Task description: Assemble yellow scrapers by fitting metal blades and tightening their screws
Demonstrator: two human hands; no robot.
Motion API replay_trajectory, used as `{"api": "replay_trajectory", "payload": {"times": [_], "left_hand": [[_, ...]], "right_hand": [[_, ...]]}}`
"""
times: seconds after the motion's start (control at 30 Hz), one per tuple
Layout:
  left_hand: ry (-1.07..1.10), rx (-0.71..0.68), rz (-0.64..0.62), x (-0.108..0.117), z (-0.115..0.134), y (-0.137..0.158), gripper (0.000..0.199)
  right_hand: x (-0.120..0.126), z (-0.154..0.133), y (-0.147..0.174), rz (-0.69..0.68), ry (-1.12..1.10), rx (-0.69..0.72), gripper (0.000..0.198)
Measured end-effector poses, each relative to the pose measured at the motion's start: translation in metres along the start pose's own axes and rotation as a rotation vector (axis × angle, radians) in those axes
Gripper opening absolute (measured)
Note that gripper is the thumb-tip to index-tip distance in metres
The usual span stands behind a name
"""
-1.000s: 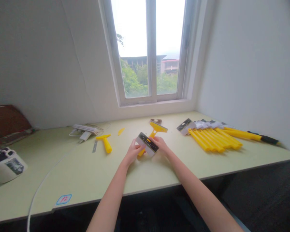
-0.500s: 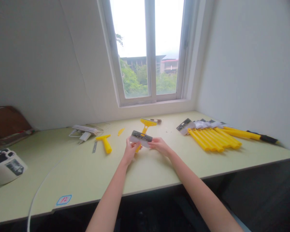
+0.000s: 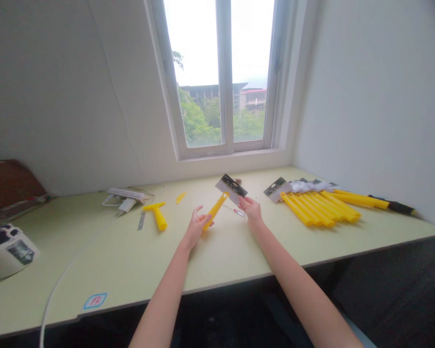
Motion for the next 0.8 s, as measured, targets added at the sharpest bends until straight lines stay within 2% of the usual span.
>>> {"api": "replay_trajectory", "payload": {"times": [0.2, 0.37, 0.5, 0.57, 0.67, 0.8], "left_hand": [[-0.020, 0.009, -0.049, -0.001, -0.002, 0.000, 0.065], [-0.022, 0.063, -0.170, -0.008, 0.000, 0.006, 0.053], [0.065, 0.150, -0.356, -0.020, 0.003, 0.019, 0.049], [0.117, 0.200, -0.391, -0.023, 0.003, 0.022, 0.042], [0.171, 0.250, -0.342, -0.023, -0.001, 0.019, 0.040], [0.204, 0.276, -0.166, -0.013, -0.009, 0.006, 0.033]], "right_hand": [[0.011, -0.005, -0.004, 0.171, 0.004, 0.114, 0.034], [0.015, -0.007, -0.005, 0.211, 0.021, 0.135, 0.033], [0.005, -0.002, -0.001, 0.077, -0.019, 0.019, 0.034], [-0.002, 0.002, 0.003, -0.015, -0.027, -0.042, 0.034], [-0.013, 0.004, 0.013, -0.150, 0.030, -0.090, 0.034], [-0.028, 0.006, 0.033, -0.355, 0.155, -0.156, 0.033]]}}
Point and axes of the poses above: each hand's wrist, its own y-axis away from the middle knuckle, its own x-axis out of the back of the hand, z = x × y, the point moved 6 cm from there along -y, towards the middle knuckle, and after that the axes turned 10 degrees about z, right-handed, at the moved point
